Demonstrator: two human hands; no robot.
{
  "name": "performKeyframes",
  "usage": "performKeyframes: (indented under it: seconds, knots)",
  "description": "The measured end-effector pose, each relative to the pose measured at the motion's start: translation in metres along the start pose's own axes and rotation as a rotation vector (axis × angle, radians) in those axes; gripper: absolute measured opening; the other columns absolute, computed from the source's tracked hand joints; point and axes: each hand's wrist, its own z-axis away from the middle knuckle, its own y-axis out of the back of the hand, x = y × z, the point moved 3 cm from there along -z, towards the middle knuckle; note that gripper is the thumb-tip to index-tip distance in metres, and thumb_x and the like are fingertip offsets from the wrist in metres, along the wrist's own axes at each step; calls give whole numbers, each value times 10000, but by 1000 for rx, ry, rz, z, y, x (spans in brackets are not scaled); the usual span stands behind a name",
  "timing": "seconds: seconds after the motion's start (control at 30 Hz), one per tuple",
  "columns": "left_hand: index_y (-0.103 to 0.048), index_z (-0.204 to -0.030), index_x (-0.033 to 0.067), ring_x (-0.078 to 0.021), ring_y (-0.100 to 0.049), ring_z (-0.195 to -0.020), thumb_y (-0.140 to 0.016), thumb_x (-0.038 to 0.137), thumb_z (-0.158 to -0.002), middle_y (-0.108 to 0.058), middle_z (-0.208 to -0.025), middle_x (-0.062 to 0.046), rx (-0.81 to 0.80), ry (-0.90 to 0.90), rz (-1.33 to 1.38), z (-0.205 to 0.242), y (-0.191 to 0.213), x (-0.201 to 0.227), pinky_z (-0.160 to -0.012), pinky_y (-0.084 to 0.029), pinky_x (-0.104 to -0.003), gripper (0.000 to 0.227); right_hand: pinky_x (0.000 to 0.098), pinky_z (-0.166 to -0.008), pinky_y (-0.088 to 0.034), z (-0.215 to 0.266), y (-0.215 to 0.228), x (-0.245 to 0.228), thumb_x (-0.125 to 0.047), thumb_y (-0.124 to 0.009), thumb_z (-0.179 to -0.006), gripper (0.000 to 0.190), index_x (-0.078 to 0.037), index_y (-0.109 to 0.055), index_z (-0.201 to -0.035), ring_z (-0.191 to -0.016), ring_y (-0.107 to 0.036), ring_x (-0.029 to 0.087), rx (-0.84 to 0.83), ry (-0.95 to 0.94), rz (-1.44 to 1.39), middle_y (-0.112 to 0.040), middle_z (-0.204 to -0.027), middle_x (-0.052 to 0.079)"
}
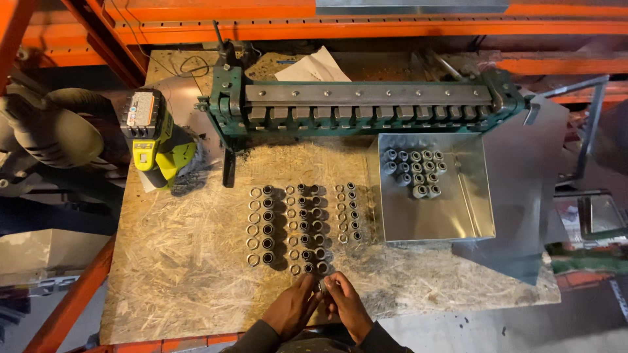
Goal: The person repeatedly picks up small metal rings and cylindrical metal parts from a workbench, fits the ring onto the cylinder, and places the assembled unit into a metal bin. The process is repeated for multiple units.
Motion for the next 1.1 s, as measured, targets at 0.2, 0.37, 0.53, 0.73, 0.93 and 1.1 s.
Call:
performKeyframes:
  seconds: [0.2, 0.37, 0.53, 0.73, 0.93, 1.1]
  knots:
    - [-575, -1319, 91, -499, -706, -950, -522, 421, -1251, -646, -1213, -222, 17, 3, 4, 11, 7, -16, -823, -513, -586, 342, 353, -694, -499, -9, -12, 19, -519, -591, -1212, 384, -160, -636, -1084, -711, -467, 130, 42, 192, 173, -469, -815, 17]
    - [-562, -1306, 106, -491, -652, -831, -474, 458, -1261, -613, -1188, -211, -17, 37, -8, 21, 17, -18, -732, -476, -571, 366, 363, -754, -468, 0, -29, 14, -576, -569, -1192, 426, -164, -623, -1095, -793, -460, 145, 51, 150, 159, -486, -921, 23]
    - [-585, -1150, 99, -335, -649, -932, -448, 517, -1258, -623, -1046, -138, 36, -51, 71, 29, 29, -17, -849, -506, -481, 453, 344, -708, -488, 0, -43, 22, -518, -576, -1211, 372, -176, -629, -1073, -733, -487, 127, 89, 173, 181, -506, -845, 5]
    - [-633, -1051, 144, -196, -541, -765, -575, 519, -1214, -615, -860, -65, 8, 289, 456, 23, 7, -100, -763, -397, -411, 413, 401, -683, -659, 11, -68, 5, -501, -577, -1196, 377, -128, -622, -1233, -720, -534, 215, 12, 185, 113, -524, -907, 87]
    - [-401, -727, 206, -154, -355, -631, -440, 733, -1211, -391, -679, 4, 141, 457, 184, 30, 42, -90, -675, -244, -398, 717, 351, -867, -527, 12, -87, 1, -598, -518, -1161, 526, -186, -657, -1458, -871, -681, 166, 111, 254, 367, -631, -941, 27]
    - [-753, -1297, 125, -241, -803, -1184, -828, 186, -1104, -804, -1262, -76, 191, -27, 742, 42, 48, -50, -1069, -652, -443, 217, 487, -890, -616, 17, -85, 6, -543, -564, -1165, 475, -152, -640, -1426, -872, -738, 245, 97, 158, 182, -726, -1006, 112]
